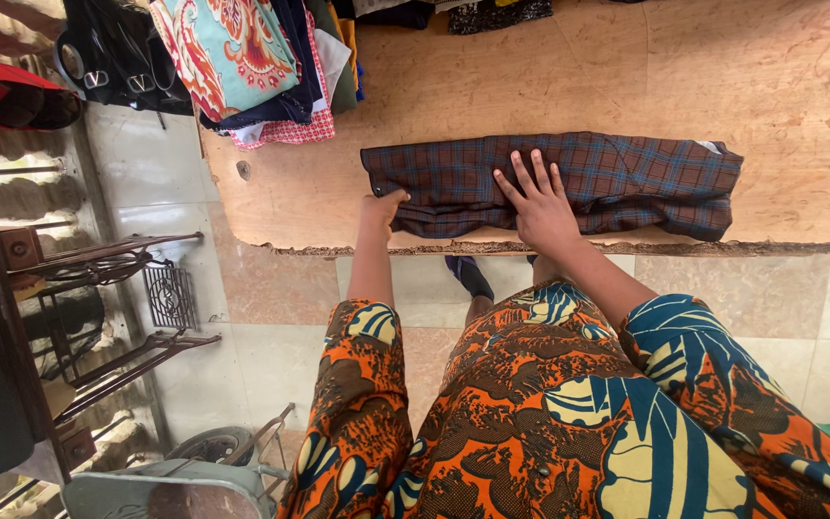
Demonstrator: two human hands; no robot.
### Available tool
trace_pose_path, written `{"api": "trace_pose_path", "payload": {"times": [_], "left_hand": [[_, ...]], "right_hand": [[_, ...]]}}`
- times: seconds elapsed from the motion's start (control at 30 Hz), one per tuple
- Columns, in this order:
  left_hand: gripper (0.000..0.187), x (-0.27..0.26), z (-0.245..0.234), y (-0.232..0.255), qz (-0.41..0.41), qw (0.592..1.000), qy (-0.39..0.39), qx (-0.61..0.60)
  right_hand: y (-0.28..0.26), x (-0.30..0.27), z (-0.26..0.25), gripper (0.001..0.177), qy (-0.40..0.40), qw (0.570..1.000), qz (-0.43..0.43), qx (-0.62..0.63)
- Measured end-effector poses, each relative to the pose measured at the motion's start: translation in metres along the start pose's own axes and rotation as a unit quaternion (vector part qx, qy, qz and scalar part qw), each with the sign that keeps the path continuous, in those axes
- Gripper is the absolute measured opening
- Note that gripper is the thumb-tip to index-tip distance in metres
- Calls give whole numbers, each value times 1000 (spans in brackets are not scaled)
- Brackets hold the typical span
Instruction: The person picks up various folded clothing items from a table and places them into an open suitcase.
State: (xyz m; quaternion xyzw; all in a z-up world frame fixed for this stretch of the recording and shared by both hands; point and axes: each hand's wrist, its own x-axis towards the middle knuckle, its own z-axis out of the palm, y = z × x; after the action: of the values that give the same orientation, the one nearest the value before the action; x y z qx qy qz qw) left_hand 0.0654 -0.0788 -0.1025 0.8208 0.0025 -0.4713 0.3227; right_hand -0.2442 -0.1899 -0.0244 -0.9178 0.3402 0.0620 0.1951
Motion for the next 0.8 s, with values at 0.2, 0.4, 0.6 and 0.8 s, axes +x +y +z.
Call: {"api": "trace_pose_path", "payload": {"times": [0.2, 0.4, 0.6, 0.8], "left_hand": [[42, -72, 10, 48, 207, 969, -131, -18], [55, -159, 103, 59, 397, 877, -109, 247], [79, -197, 165, 46, 355, 860, -116, 348], [63, -178, 173, 37, 338, 885, -162, 277]], "right_hand": [[0, 2, -3, 86, -5, 1000, 2, 16], [19, 1, 11, 72, 27, 981, 10, 194], [67, -7, 20, 40, 77, 597, 252, 757], [27, -16, -35, 64, 240, 829, 171, 476]]}}
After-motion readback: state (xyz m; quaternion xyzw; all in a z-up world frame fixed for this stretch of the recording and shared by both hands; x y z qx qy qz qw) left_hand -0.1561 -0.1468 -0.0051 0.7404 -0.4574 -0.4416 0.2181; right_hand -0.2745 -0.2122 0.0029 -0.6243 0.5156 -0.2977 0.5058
